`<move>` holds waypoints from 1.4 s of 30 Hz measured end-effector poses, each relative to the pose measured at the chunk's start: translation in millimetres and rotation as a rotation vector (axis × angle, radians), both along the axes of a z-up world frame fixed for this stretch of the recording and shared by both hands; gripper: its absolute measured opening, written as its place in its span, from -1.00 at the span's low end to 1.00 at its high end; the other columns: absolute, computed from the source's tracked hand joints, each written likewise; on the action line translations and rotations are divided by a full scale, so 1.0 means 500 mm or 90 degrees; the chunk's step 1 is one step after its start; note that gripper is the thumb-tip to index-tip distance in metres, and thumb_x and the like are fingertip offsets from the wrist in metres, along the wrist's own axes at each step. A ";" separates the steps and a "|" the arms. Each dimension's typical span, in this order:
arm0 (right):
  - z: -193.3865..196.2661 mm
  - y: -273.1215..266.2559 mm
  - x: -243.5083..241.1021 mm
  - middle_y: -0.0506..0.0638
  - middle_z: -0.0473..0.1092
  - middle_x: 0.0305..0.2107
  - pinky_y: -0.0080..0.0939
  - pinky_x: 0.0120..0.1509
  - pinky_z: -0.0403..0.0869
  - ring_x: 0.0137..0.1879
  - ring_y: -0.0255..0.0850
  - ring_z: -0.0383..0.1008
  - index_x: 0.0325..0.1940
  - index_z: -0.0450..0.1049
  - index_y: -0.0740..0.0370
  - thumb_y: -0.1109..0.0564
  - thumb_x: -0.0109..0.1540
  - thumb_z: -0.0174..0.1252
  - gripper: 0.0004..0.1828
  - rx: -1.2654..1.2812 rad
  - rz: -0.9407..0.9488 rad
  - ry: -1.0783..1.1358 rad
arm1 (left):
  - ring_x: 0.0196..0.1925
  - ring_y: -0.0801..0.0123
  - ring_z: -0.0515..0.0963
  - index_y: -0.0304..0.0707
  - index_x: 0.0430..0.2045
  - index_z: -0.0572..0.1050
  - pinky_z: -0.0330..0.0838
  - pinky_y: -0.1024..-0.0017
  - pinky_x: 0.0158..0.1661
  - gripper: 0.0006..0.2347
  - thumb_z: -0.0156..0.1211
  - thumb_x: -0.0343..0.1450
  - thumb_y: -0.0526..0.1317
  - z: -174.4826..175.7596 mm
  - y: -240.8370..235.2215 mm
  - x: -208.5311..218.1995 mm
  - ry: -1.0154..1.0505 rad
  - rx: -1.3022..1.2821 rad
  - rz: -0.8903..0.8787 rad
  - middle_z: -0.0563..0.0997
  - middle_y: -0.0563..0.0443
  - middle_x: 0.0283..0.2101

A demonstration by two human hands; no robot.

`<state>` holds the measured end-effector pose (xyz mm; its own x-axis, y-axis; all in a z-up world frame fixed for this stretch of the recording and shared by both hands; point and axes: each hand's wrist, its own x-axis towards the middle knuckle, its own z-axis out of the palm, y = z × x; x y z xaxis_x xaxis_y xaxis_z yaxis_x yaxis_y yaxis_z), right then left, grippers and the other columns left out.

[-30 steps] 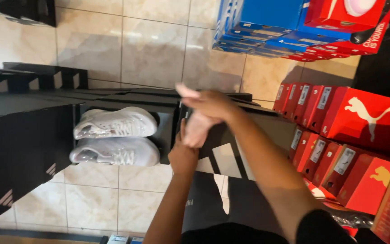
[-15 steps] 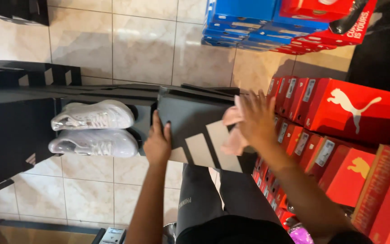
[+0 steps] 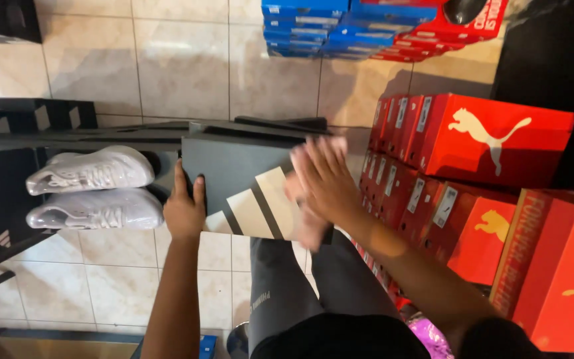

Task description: Organizing and inspecting shoes inside their boxes in a storage area

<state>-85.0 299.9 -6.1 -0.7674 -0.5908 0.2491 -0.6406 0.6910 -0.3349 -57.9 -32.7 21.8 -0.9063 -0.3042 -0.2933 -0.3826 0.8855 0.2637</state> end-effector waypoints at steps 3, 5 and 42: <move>0.069 -0.118 -0.059 0.36 0.24 0.32 0.58 0.37 0.09 0.40 0.46 0.17 0.30 0.39 0.35 0.10 0.00 0.15 -0.25 -0.013 -0.141 0.014 | -0.11 -0.41 0.63 0.21 0.48 0.11 0.49 -0.20 -0.14 -0.47 -0.11 0.57 0.18 0.010 0.003 -0.007 0.023 0.004 0.003 0.63 -0.40 -0.04; 0.149 -0.221 -0.062 0.20 0.41 -0.07 0.13 0.21 0.27 0.05 0.09 0.35 0.12 0.38 0.35 0.25 0.11 0.02 -0.53 -0.247 -0.128 -0.102 | -0.08 -0.40 0.62 0.25 0.47 0.14 0.48 -0.22 -0.11 -0.49 -0.11 0.57 0.17 0.004 -0.001 -0.005 0.015 0.025 0.039 0.63 -0.37 -0.01; 0.250 -0.087 0.238 0.17 0.28 0.35 0.03 0.51 0.26 0.44 0.05 0.26 0.48 0.28 0.01 0.09 0.20 0.21 -0.27 -0.384 -0.808 -0.430 | 0.08 -0.09 0.62 0.26 0.39 0.30 0.56 0.05 -0.04 -0.46 0.04 0.49 0.24 0.004 -0.133 -0.017 -0.090 0.307 -0.107 0.55 -0.18 0.03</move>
